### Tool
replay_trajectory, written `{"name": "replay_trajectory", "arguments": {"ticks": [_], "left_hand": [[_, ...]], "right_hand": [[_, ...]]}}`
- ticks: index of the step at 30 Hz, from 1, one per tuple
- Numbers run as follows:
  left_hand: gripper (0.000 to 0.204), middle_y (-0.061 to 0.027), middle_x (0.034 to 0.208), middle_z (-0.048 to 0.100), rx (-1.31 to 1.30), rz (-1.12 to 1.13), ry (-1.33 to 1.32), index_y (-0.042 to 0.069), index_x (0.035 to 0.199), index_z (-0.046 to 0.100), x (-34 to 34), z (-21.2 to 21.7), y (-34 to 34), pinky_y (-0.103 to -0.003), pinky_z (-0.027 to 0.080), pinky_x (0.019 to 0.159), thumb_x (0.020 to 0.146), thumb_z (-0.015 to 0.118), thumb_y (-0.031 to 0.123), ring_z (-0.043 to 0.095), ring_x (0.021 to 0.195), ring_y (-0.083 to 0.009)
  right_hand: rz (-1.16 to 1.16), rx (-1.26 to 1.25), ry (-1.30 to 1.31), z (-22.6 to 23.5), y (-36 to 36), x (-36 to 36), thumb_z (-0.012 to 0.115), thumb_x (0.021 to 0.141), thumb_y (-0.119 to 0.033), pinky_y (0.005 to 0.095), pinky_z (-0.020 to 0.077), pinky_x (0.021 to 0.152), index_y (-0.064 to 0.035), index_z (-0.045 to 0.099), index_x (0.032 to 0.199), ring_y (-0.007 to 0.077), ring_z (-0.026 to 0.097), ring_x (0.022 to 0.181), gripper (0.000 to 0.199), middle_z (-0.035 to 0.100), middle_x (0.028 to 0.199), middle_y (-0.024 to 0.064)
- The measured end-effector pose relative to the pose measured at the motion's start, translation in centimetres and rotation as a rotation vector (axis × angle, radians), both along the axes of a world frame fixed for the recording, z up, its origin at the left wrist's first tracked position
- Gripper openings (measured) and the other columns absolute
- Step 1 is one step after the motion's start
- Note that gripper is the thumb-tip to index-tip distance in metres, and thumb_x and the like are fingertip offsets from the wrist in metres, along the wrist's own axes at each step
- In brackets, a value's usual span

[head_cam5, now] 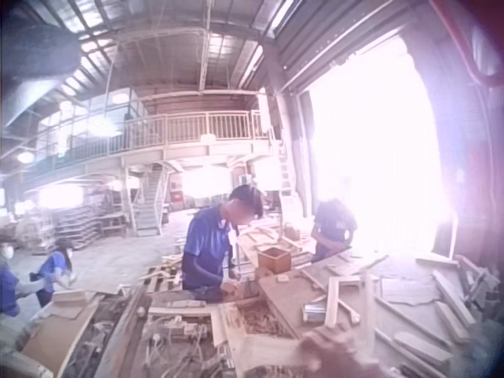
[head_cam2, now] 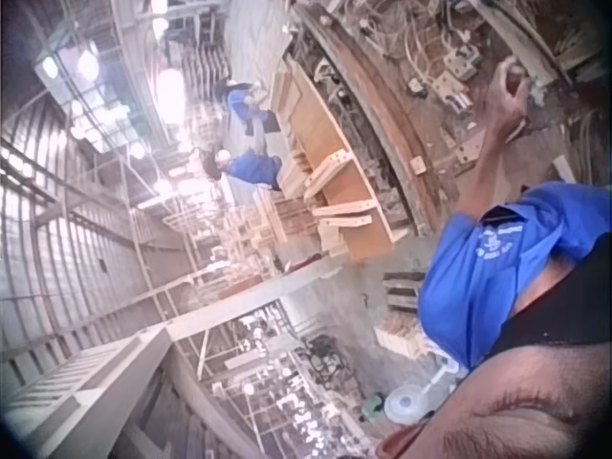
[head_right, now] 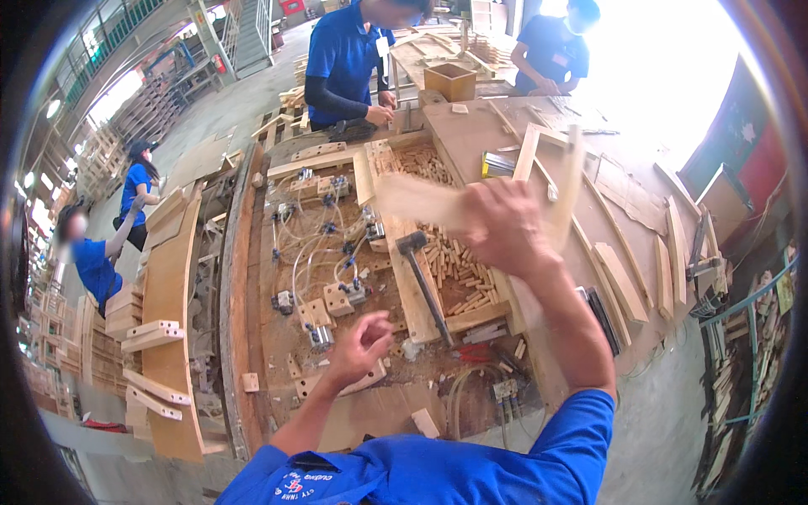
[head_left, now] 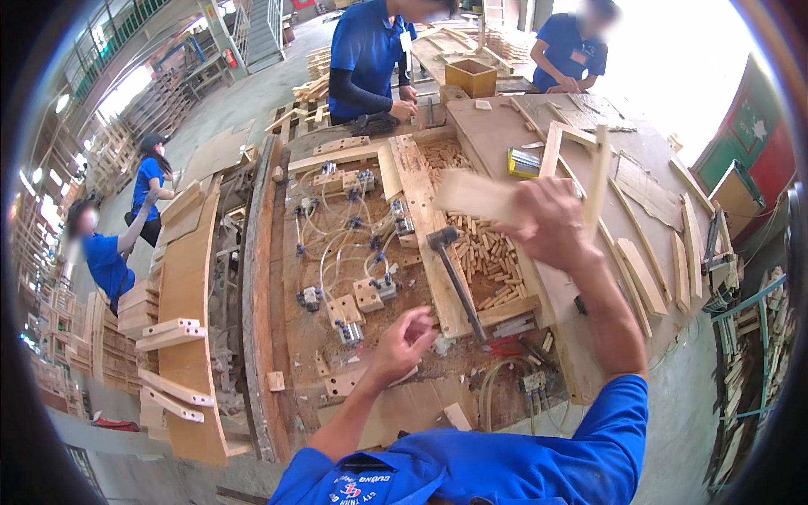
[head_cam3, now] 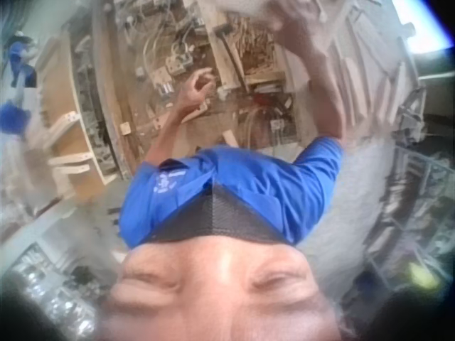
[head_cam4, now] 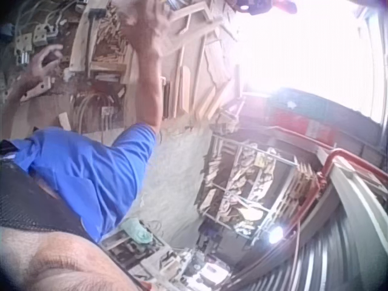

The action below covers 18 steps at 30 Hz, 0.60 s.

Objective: The person assembles wooden furniture components by inserting dowels into pre-drilled holes, aligning pieces, and securing them with a pneumatic nail gun. The person repeatedly handles wooden parts and uses a hammer and nail gun to fasten joints.

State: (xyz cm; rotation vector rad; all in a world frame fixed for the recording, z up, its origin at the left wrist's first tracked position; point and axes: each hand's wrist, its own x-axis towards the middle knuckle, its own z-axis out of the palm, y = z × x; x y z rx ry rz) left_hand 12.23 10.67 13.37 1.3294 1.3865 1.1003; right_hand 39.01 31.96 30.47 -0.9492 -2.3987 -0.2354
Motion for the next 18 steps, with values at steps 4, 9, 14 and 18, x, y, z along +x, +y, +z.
{"name": "replay_trajectory", "arguments": {"ticks": [4, 9, 14, 18], "left_hand": [[0.044, -0.0064, 0.117, 0.076, 0.035, 0.069, -0.118, 0.002, 0.144, 0.062, -0.7, 4.9, -1.5, -0.032, 0.058, 0.096, 0.104, 0.075, 0.017, 0.071, 0.109, -0.0139], [0.037, -0.0159, 0.11, 0.079, -0.213, -0.398, 0.158, 0.003, 0.123, 0.076, -5.1, 13.0, -15.1, -0.041, 0.058, 0.103, 0.093, 0.088, 0.02, 0.073, 0.119, -0.0263], [0.067, -0.0153, 0.131, 0.07, 0.177, 0.063, 0.938, 0.004, 0.139, 0.066, -9.5, 12.5, -20.7, -0.048, 0.049, 0.113, 0.08, 0.093, 0.019, 0.061, 0.134, -0.0353], [0.082, -0.0149, 0.149, 0.057, 0.16, 0.066, 1.339, 0.004, 0.151, 0.053, -13.7, 7.4, -19.6, -0.051, 0.039, 0.121, 0.079, 0.09, 0.019, 0.048, 0.145, -0.0376]], "right_hand": [[0.334, -0.131, -0.098, 0.4, -10.2, -10.4, 0.089, 0.081, -0.035, 0.0507, 0.0492, 0.103, -0.008, 0.063, 0.124, 0.0348, 0.062, 0.117, 0.057, 0.066, 0.117, 0.0145], [0.637, -0.297, -0.177, -6.5, -18.1, -17.4, 0.086, 0.084, -0.037, 0.0489, 0.0517, 0.092, -0.0078, 0.06, 0.115, 0.0309, 0.062, 0.112, 0.05, 0.063, 0.109, 0.0097], [0.766, -0.425, -0.139, -13.8, -23.4, -25.2, 0.086, 0.083, -0.04, 0.0479, 0.0534, 0.085, -0.0069, 0.06, 0.112, 0.0337, 0.065, 0.104, 0.051, 0.065, 0.104, 0.0113], [0.7, -0.477, -0.099, -17.7, -24.1, -28.4, 0.086, 0.083, -0.042, 0.0475, 0.0542, 0.087, -0.0059, 0.062, 0.114, 0.0344, 0.066, 0.107, 0.053, 0.067, 0.107, 0.0118]]}}
